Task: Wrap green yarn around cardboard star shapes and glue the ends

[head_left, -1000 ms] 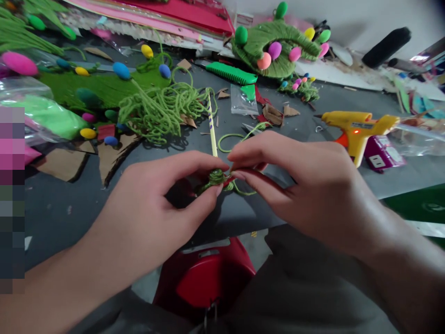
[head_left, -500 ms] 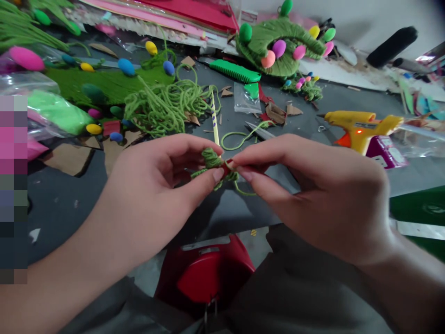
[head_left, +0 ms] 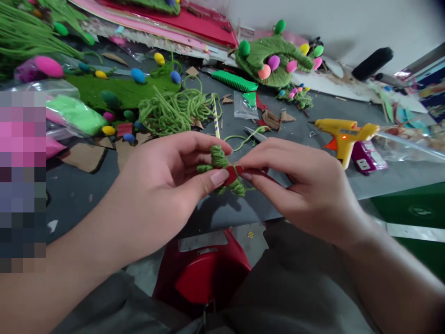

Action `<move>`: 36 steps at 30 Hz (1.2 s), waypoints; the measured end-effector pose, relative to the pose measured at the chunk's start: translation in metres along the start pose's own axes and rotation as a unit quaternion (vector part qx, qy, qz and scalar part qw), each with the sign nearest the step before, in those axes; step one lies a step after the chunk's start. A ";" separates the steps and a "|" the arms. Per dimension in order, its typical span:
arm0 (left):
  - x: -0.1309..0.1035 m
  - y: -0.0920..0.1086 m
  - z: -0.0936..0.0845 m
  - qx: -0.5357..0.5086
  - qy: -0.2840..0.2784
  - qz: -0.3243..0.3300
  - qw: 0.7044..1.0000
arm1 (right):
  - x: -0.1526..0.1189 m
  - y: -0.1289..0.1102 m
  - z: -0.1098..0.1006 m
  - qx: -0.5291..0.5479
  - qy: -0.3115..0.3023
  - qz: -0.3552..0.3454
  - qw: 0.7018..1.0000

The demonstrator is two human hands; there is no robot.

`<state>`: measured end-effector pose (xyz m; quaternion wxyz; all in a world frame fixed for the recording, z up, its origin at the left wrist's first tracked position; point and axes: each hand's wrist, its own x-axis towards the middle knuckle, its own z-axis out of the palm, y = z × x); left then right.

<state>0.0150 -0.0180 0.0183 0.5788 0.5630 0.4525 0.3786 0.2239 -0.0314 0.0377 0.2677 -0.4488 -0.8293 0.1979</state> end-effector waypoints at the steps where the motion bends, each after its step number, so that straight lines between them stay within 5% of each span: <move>1: 0.000 0.000 -0.001 0.011 -0.010 -0.002 1.000 | 0.001 0.002 -0.001 0.003 -0.013 -0.007 1.000; 14: -0.003 -0.007 0.003 0.109 -0.030 -0.038 0.993 | 0.010 0.004 -0.001 -0.106 -0.091 -0.007 0.990; 21: 0.007 -0.008 0.011 0.092 0.012 -0.047 0.995 | 0.010 -0.004 0.005 -0.065 -0.049 0.057 0.995; 31: 0.008 0.002 0.009 0.033 0.072 -0.050 0.996 | 0.007 -0.005 0.005 -0.056 -0.008 0.013 0.998; 36: 0.007 0.003 0.004 -0.017 0.057 -0.051 0.997 | 0.004 -0.002 0.004 -0.052 -0.009 0.016 0.998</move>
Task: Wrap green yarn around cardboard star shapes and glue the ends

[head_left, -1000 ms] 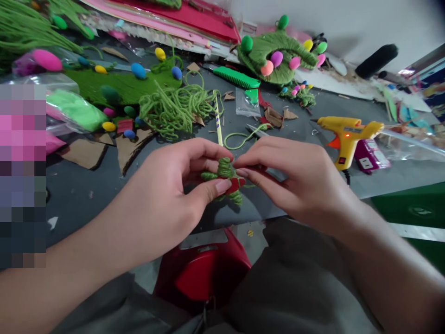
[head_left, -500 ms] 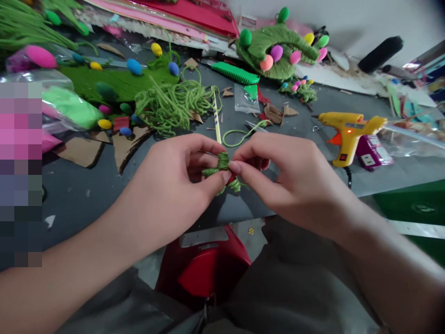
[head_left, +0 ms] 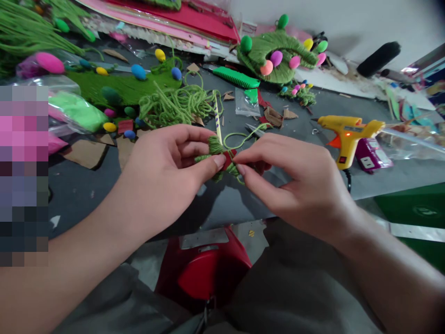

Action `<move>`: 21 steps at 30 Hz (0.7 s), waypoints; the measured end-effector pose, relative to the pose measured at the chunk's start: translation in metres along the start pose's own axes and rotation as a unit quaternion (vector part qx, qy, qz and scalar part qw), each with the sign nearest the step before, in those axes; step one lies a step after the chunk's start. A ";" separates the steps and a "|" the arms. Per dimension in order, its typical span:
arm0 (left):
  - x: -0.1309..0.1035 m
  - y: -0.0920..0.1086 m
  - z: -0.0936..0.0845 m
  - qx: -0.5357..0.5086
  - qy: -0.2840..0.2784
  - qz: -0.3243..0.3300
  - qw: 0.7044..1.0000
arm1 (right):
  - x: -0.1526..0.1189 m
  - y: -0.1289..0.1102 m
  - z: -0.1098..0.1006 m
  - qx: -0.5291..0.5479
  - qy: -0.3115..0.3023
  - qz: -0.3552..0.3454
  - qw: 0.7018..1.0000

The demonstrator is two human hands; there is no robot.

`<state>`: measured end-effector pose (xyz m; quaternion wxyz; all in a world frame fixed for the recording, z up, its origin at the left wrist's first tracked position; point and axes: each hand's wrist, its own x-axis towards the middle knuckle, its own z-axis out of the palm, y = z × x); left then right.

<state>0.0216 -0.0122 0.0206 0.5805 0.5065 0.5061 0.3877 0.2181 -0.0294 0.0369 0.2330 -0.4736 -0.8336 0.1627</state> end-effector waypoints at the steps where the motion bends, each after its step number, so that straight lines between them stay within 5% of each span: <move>1: 0.000 -0.001 -0.001 -0.006 -0.005 -0.002 1.000 | 0.000 0.001 0.000 -0.001 -0.002 0.002 1.000; 7: 0.003 -0.005 -0.001 -0.021 -0.021 0.004 1.000 | 0.000 0.007 -0.003 0.015 -0.019 0.001 1.000; 21: 0.000 -0.015 0.003 0.122 -0.087 0.027 0.988 | 0.008 0.020 -0.007 -0.016 -0.090 -0.032 0.995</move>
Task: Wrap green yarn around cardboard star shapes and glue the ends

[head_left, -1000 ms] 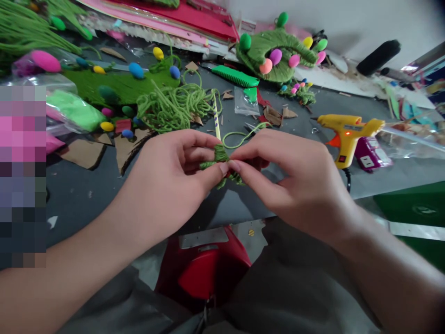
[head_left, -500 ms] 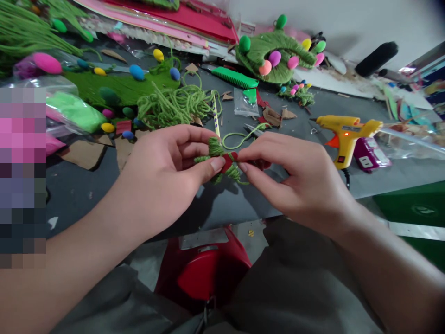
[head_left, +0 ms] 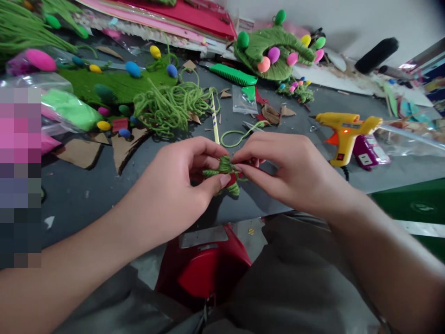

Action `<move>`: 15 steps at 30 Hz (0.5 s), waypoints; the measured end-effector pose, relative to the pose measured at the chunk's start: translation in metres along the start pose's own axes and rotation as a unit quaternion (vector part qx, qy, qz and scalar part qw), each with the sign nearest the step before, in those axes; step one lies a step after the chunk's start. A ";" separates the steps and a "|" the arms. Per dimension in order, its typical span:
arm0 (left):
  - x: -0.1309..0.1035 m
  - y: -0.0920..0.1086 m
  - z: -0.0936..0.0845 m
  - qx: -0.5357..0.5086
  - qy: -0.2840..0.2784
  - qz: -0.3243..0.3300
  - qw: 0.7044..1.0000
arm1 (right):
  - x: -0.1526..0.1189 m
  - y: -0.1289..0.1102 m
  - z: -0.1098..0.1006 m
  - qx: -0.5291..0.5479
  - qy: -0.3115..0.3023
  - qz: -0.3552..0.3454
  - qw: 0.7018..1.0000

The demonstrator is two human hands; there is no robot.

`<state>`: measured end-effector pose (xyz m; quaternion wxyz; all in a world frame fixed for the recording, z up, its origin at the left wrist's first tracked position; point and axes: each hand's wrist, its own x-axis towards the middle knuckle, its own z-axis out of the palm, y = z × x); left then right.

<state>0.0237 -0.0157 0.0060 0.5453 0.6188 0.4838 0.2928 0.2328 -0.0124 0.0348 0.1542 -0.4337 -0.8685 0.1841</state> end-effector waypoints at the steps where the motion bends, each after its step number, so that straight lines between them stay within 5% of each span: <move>1: 0.000 -0.001 0.000 0.005 0.003 -0.002 1.000 | 0.000 -0.001 0.000 -0.004 0.004 0.007 1.000; 15: 0.003 -0.004 0.003 0.007 0.009 0.011 1.000 | 0.003 -0.017 0.000 -0.005 0.013 0.059 0.998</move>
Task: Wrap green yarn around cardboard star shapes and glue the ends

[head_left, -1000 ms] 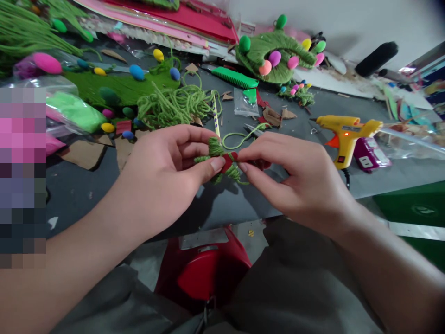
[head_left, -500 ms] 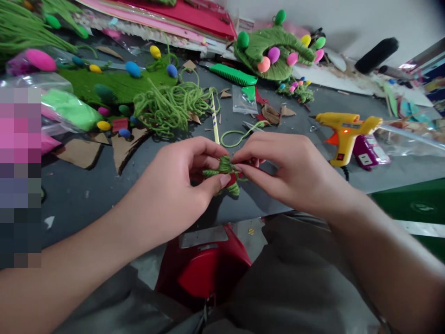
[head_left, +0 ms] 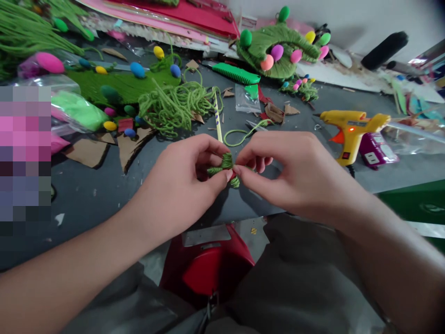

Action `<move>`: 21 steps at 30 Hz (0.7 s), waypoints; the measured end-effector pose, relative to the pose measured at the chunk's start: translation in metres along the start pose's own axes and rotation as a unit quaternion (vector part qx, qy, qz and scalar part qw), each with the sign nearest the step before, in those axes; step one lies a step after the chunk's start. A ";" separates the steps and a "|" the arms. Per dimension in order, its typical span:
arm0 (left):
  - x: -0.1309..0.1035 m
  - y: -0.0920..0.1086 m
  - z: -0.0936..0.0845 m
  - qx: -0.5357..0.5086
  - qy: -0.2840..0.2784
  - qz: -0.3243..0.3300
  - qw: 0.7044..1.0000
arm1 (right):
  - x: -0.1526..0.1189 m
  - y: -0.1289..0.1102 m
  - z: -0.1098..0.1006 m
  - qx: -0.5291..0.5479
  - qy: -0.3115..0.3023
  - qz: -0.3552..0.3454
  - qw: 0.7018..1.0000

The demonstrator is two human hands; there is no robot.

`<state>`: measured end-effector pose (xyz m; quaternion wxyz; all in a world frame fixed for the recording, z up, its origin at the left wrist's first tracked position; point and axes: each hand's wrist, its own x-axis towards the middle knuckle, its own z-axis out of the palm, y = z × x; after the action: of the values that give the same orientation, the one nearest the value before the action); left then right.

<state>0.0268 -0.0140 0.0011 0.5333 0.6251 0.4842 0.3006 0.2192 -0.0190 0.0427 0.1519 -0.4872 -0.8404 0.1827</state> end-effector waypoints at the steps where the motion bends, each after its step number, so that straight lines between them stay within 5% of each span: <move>1: 0.001 0.001 -0.001 -0.008 0.010 -0.006 1.000 | 0.000 -0.001 0.000 0.002 -0.005 -0.005 1.000; 7: 0.002 0.006 -0.008 -0.031 0.064 -0.028 0.997 | -0.004 -0.002 0.001 -0.026 -0.016 -0.025 0.999; 21: 0.003 0.011 -0.010 -0.133 0.025 -0.054 0.989 | -0.006 0.010 -0.001 0.013 -0.013 -0.048 0.999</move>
<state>0.0223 -0.0075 0.0134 0.6146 0.5138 0.4862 0.3491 0.2303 -0.0199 0.0385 0.1556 -0.4417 -0.8623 0.1928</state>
